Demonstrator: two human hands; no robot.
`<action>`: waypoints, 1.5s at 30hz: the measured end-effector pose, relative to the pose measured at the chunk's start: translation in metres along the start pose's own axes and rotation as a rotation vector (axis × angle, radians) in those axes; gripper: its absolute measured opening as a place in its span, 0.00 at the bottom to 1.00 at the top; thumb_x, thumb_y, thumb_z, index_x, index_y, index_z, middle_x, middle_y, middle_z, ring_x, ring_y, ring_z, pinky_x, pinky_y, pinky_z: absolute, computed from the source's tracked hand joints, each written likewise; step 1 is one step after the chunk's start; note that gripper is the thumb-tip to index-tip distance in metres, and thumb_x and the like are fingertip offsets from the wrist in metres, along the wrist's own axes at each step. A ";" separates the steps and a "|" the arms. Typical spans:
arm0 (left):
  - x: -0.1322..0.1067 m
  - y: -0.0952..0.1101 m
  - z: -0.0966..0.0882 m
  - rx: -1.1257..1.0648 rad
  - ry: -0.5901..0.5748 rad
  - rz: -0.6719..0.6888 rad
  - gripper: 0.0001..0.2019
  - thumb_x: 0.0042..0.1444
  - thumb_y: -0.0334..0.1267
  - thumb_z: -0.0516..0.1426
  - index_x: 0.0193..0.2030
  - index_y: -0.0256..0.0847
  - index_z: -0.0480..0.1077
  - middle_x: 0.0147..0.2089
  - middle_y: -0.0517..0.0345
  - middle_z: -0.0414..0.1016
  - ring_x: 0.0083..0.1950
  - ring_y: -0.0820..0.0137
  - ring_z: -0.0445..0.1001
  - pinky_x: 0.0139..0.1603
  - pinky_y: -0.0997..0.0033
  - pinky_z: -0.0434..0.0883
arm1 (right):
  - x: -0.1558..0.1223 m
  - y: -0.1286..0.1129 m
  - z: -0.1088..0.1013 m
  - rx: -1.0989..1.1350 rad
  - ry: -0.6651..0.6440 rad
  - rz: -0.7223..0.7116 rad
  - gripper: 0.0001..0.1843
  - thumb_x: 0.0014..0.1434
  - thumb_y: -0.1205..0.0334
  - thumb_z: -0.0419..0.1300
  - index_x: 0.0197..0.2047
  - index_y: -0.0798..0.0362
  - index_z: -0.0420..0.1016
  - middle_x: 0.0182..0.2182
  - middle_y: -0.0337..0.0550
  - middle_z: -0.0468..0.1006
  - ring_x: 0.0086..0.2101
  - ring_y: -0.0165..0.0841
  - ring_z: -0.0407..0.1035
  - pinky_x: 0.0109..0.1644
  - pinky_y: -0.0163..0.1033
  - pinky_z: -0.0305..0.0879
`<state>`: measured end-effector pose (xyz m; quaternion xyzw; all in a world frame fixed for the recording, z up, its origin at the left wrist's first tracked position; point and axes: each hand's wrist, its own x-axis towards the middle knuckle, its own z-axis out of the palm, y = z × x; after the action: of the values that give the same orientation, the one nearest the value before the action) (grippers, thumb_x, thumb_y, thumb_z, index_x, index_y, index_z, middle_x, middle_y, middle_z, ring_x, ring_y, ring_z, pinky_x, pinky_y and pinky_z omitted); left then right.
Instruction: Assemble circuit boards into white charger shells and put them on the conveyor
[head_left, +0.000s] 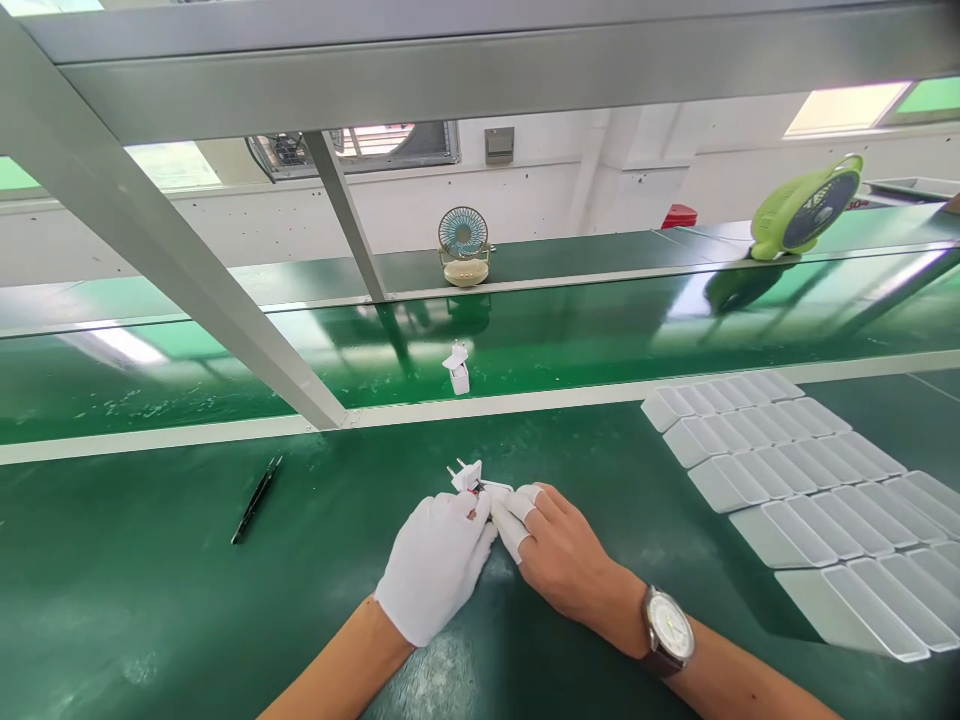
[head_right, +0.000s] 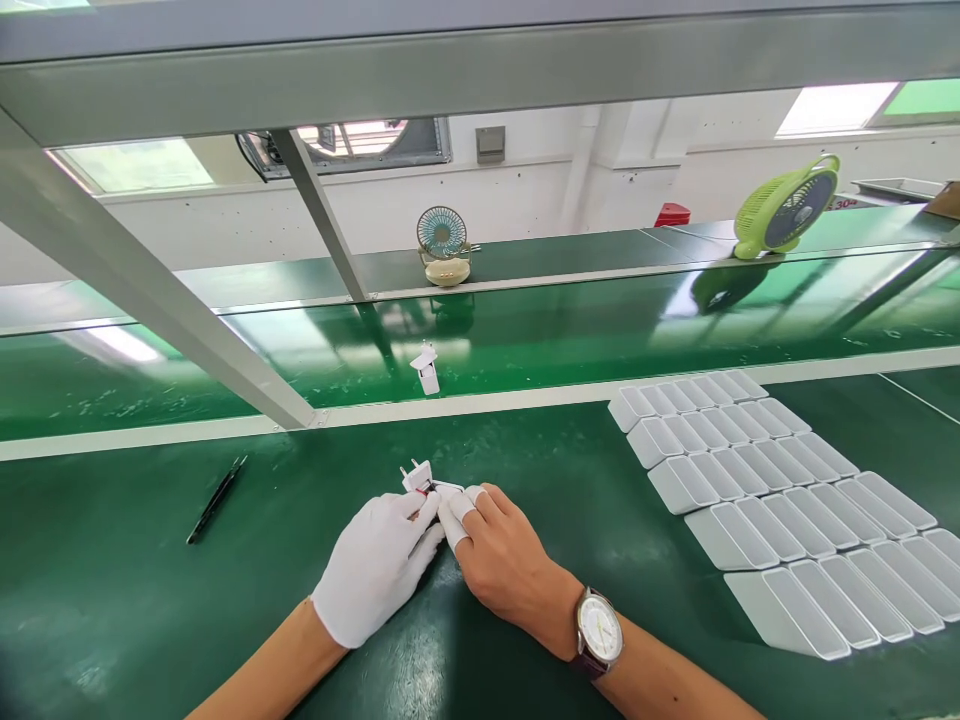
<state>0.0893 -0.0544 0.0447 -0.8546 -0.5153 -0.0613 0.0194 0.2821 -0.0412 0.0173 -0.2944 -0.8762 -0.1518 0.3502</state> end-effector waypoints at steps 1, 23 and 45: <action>0.000 0.000 0.000 0.001 0.000 -0.003 0.11 0.70 0.37 0.48 0.43 0.44 0.71 0.36 0.56 0.73 0.33 0.63 0.69 0.34 0.60 0.63 | 0.001 -0.001 0.000 -0.002 0.002 -0.001 0.15 0.58 0.79 0.54 0.27 0.54 0.74 0.31 0.49 0.71 0.34 0.39 0.61 0.42 0.49 0.70; -0.003 -0.001 0.009 -0.096 0.023 -0.024 0.10 0.67 0.30 0.48 0.45 0.40 0.70 0.36 0.52 0.73 0.35 0.62 0.72 0.37 0.61 0.68 | 0.002 -0.007 0.004 -0.084 -0.046 -0.068 0.17 0.59 0.79 0.54 0.22 0.53 0.70 0.27 0.47 0.67 0.31 0.38 0.59 0.39 0.49 0.67; -0.003 -0.005 0.021 -0.110 0.023 -0.027 0.09 0.60 0.27 0.51 0.35 0.41 0.71 0.30 0.54 0.72 0.28 0.67 0.70 0.30 0.65 0.65 | -0.010 0.004 0.012 0.088 -0.148 -0.075 0.07 0.60 0.72 0.60 0.32 0.53 0.74 0.29 0.46 0.69 0.31 0.37 0.59 0.36 0.47 0.62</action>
<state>0.0852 -0.0529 0.0232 -0.8467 -0.5222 -0.0995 -0.0225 0.2839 -0.0369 0.0024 -0.2562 -0.9159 -0.1040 0.2910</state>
